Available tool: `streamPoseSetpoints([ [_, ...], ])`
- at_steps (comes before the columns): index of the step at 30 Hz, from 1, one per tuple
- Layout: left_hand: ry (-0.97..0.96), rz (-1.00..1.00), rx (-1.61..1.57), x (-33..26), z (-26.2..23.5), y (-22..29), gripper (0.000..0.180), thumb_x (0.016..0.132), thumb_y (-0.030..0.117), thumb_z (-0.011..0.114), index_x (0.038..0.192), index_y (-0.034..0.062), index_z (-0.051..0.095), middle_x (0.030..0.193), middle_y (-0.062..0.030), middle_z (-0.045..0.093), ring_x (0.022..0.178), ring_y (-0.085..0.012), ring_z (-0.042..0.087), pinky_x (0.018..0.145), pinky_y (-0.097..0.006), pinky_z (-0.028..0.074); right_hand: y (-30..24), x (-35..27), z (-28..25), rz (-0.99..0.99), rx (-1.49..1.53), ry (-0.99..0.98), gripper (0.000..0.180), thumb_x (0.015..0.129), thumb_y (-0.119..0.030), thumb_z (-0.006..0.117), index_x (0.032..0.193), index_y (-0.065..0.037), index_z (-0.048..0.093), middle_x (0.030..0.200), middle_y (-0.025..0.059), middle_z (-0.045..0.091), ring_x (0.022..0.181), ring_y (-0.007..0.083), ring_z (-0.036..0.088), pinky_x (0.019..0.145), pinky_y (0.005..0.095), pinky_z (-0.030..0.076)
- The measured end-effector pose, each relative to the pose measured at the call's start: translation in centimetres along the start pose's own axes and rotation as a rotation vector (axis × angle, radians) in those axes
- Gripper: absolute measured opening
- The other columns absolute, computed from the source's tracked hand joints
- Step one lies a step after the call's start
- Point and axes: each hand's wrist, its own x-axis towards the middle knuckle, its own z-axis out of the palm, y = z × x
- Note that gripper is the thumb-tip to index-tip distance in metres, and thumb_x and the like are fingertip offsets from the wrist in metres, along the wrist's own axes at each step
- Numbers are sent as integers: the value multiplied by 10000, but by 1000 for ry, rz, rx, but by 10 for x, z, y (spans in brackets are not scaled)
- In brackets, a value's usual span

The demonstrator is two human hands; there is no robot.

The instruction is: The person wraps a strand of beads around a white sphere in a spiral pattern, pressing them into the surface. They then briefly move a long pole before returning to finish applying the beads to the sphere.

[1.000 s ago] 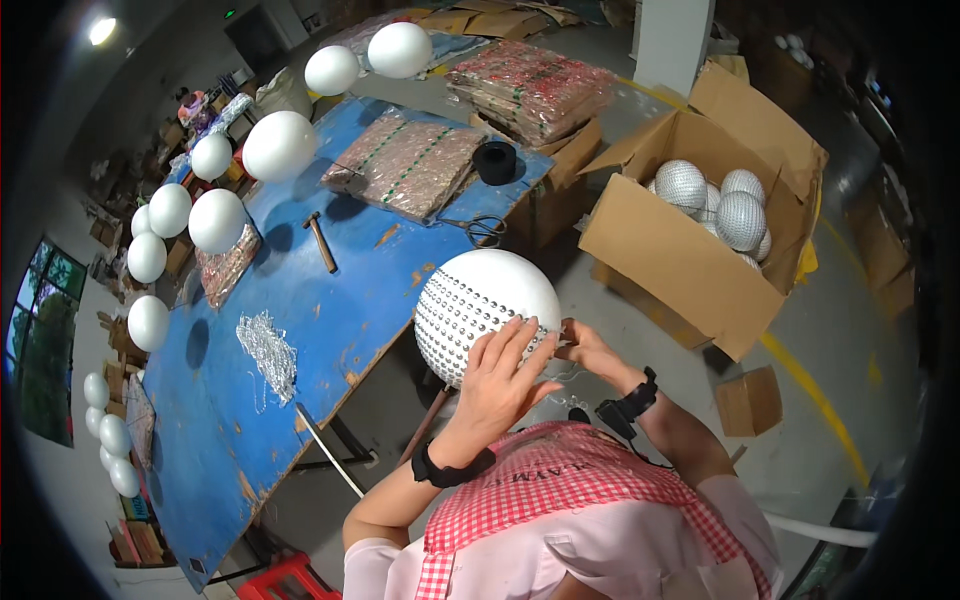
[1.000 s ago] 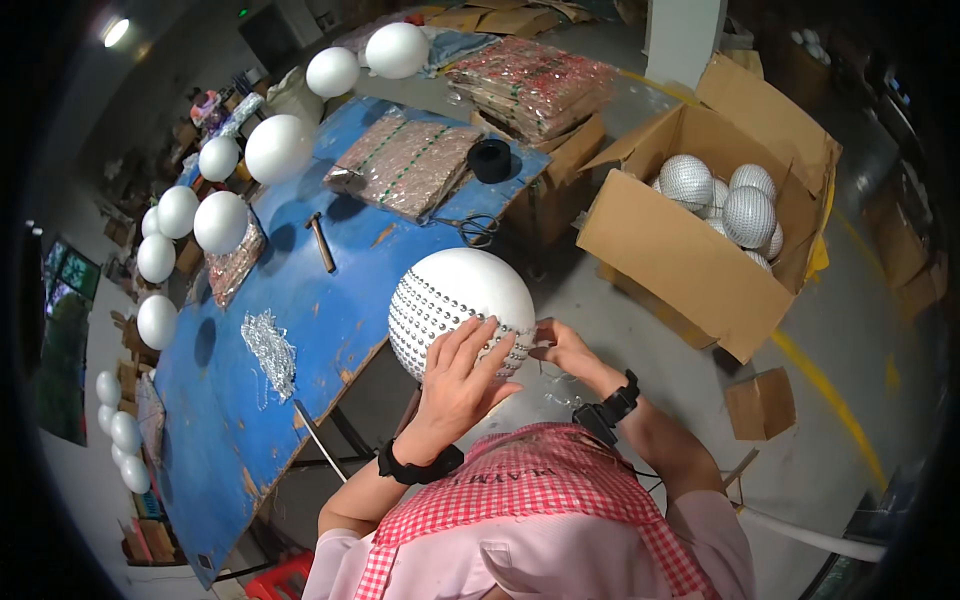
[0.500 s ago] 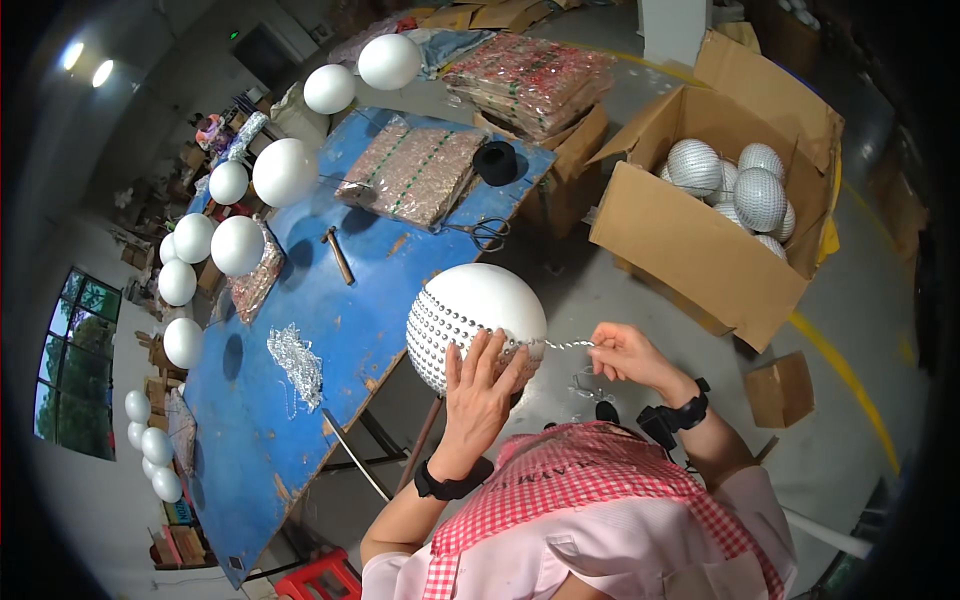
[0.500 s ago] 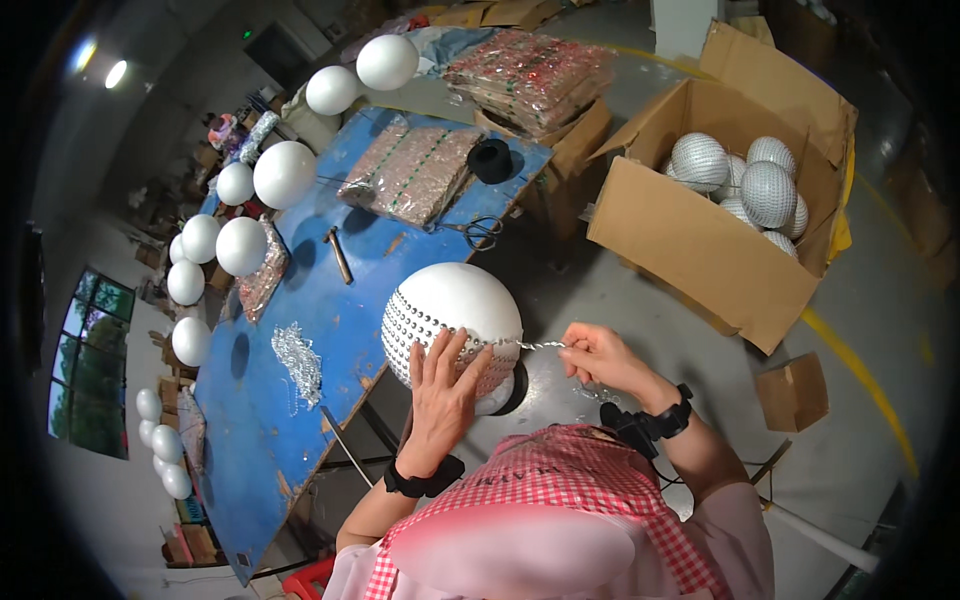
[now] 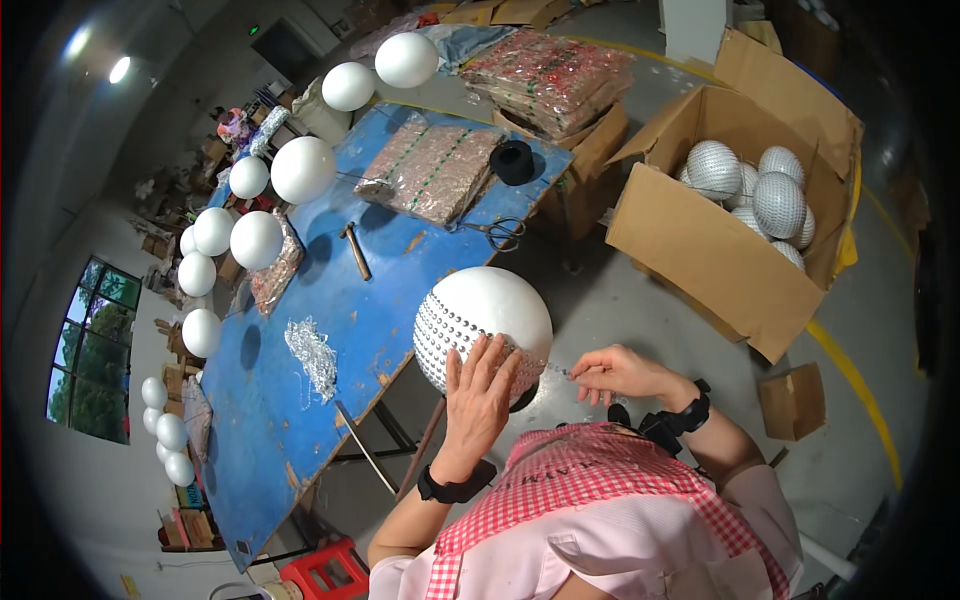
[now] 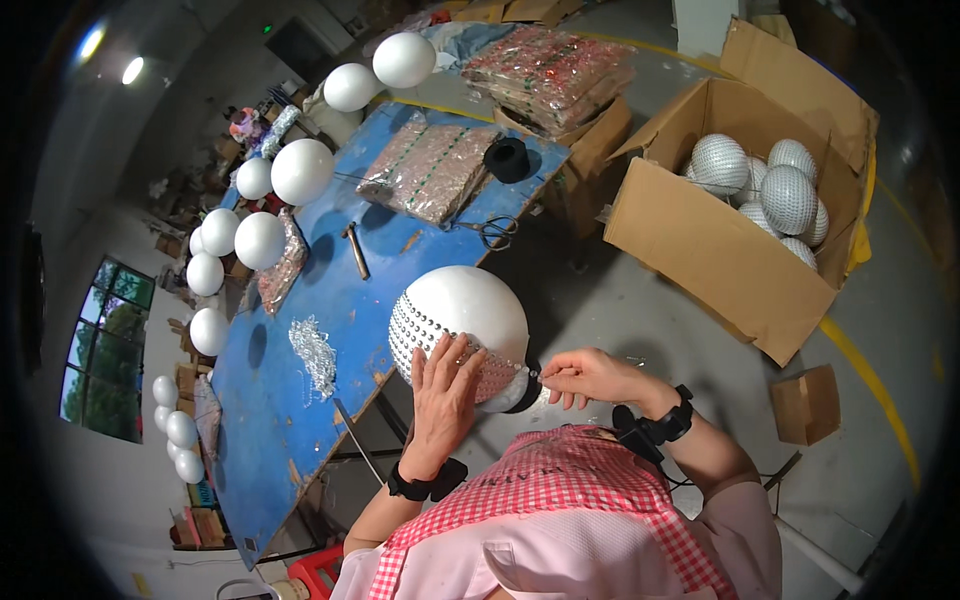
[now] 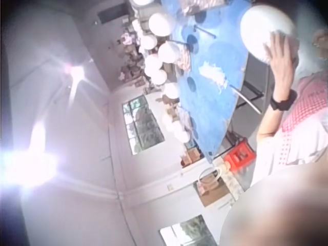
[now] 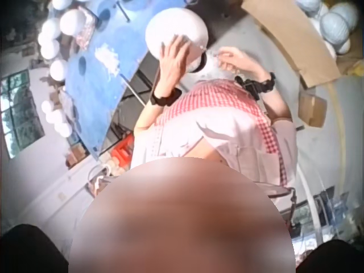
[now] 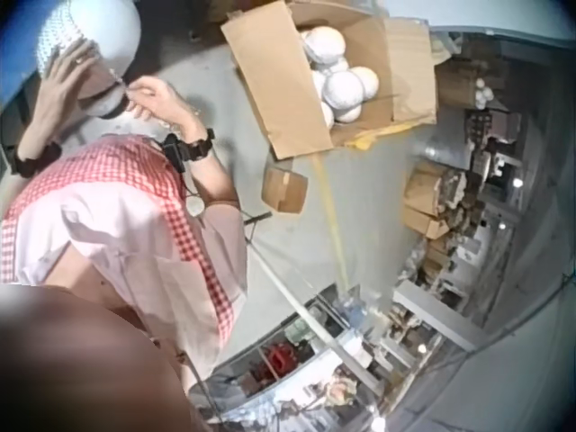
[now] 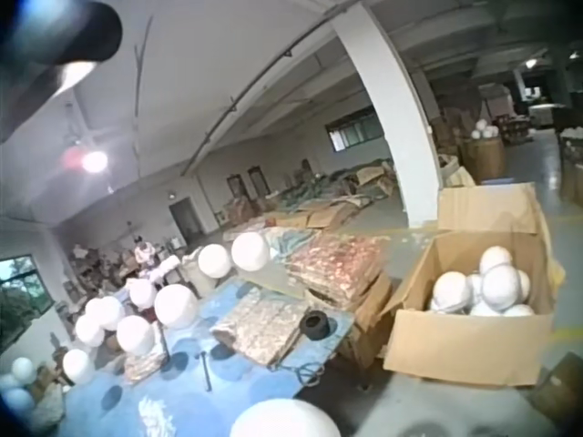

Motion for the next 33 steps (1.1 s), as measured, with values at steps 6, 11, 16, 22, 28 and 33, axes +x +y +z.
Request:
streamPoseSetpoints([
  [6, -40, -20, -42, 1, -5, 2, 511, 791, 95, 669, 1283, 158, 548, 1394, -84, 457, 1320, -262, 406, 1113, -514, 216, 9, 8, 6, 27, -168, 137, 228, 894, -183, 606, 1031, -2, 626, 795, 64, 669, 648, 119, 624, 578, 264, 512],
  [11, -47, -5, -11, 2, -3, 1, 524, 796, 135, 689, 1298, 188, 547, 1414, -94, 439, 1326, -274, 401, 1105, -520, 225, 12, 11, 11, -16, -308, 336, 149, 897, -131, 576, 921, 14, 598, 756, 47, 656, 657, 113, 636, 574, 256, 501],
  [16, -25, -19, -32, 1, -3, -3, 538, 792, 105, 686, 1302, 208, 552, 1428, -103, 424, 1349, -291, 374, 1108, -538, 208, 7, -1, 13, -199, 149, 313, 174, 890, -78, 588, 1018, 36, 613, 831, 35, 664, 713, 115, 633, 642, 247, 505],
  [22, -20, -26, -85, 1, -5, -5, 554, 782, 77, 685, 1303, 215, 560, 1435, -109, 414, 1357, -308, 359, 1103, -553, 208, 6, -8, 16, -426, 50, 414, 222, 848, -14, 626, 1062, 41, 637, 889, 31, 664, 749, 105, 614, 696, 230, 490],
  [28, -30, -14, -97, 0, -5, -8, 557, 780, 65, 682, 1297, 237, 566, 1443, -114, 405, 1356, -317, 360, 1099, -561, 209, 18, 1, 23, -251, -600, 639, 173, 887, -66, 578, 1031, 17, 627, 838, 70, 659, 720, 112, 619, 631, 255, 494],
  [33, -37, -2, -98, 0, -4, -9, 553, 786, 64, 679, 1298, 239, 564, 1440, -114, 409, 1354, -318, 365, 1098, -559, 210, 19, -1, 22, 34, -126, 432, 191, 929, -154, 536, 1001, 7, 611, 845, 85, 661, 689, 110, 617, 582, 269, 487],
])
